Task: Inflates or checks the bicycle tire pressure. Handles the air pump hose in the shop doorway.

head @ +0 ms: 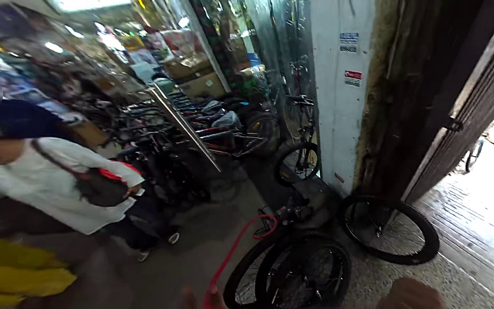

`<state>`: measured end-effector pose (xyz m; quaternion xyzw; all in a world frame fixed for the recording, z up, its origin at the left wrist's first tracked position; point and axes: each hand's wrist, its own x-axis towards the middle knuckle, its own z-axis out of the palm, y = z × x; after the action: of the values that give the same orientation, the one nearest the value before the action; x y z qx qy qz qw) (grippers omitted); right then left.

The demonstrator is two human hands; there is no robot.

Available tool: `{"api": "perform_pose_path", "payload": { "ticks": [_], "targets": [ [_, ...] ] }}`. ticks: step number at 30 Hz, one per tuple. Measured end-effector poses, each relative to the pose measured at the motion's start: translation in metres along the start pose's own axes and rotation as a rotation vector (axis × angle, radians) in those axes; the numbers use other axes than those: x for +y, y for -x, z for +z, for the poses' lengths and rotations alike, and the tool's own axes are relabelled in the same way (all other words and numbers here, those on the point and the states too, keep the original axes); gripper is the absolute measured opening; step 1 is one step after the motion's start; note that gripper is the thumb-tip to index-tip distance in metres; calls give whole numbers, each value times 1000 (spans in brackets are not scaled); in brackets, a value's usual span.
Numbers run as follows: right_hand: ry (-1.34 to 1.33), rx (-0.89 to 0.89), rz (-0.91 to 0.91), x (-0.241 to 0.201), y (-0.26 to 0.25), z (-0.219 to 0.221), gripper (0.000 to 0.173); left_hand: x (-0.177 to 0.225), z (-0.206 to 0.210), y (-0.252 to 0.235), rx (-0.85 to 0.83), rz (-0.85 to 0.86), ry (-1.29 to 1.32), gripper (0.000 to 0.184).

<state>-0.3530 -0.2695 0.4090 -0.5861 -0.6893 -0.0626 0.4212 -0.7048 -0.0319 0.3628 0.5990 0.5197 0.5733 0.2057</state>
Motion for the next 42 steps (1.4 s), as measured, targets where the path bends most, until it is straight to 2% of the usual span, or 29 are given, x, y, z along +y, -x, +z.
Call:
{"api": "perform_pose_path", "payload": {
  "ticks": [2,3,6,9,11,13,15,17,20,23,27,30,32,34,37,40,42],
  "targets": [
    [106,71,-31,12,-57,2,34,22,3,-64,7,193,8,48],
    [148,136,-60,20,-85,4,34,39,5,-98,9,267,-3,45],
    [269,294,-82,27,-177,-6,36,93,-2,-208,44,512,-224,48],
    [427,306,-46,21,-248,-14,37,115,-15,-308,-23,865,-380,48],
    [550,302,-63,16,-281,-1,37,131,-17,-370,-75,1091,-425,52],
    [629,283,-39,6,-303,28,38,144,-10,-429,-179,1169,-386,54],
    [626,276,32,-11,-318,66,38,144,14,-477,-300,1080,-312,49],
    [616,268,105,-29,-339,101,39,138,42,-510,-385,848,-288,45],
    [582,218,137,-46,-376,140,47,117,76,-563,-365,612,-290,52],
    [610,195,47,-55,-416,153,35,97,92,-597,-351,499,-338,50],
    [559,217,109,-51,-503,153,35,107,93,-640,-295,462,-502,60],
    [526,168,236,-39,-582,165,45,117,103,-674,-274,445,-656,51],
    [565,115,353,-27,-628,178,47,113,118,-688,-282,483,-785,50],
    [600,43,445,-9,-658,192,49,97,133,-692,-297,494,-865,58],
    [617,-60,554,19,-661,228,52,61,153,-683,-352,518,-829,84],
    [549,-184,668,46,-624,277,47,15,149,-661,-442,516,-642,114],
    [477,-294,722,72,-583,313,44,-25,129,-633,-517,527,-606,115]
  ]
}}
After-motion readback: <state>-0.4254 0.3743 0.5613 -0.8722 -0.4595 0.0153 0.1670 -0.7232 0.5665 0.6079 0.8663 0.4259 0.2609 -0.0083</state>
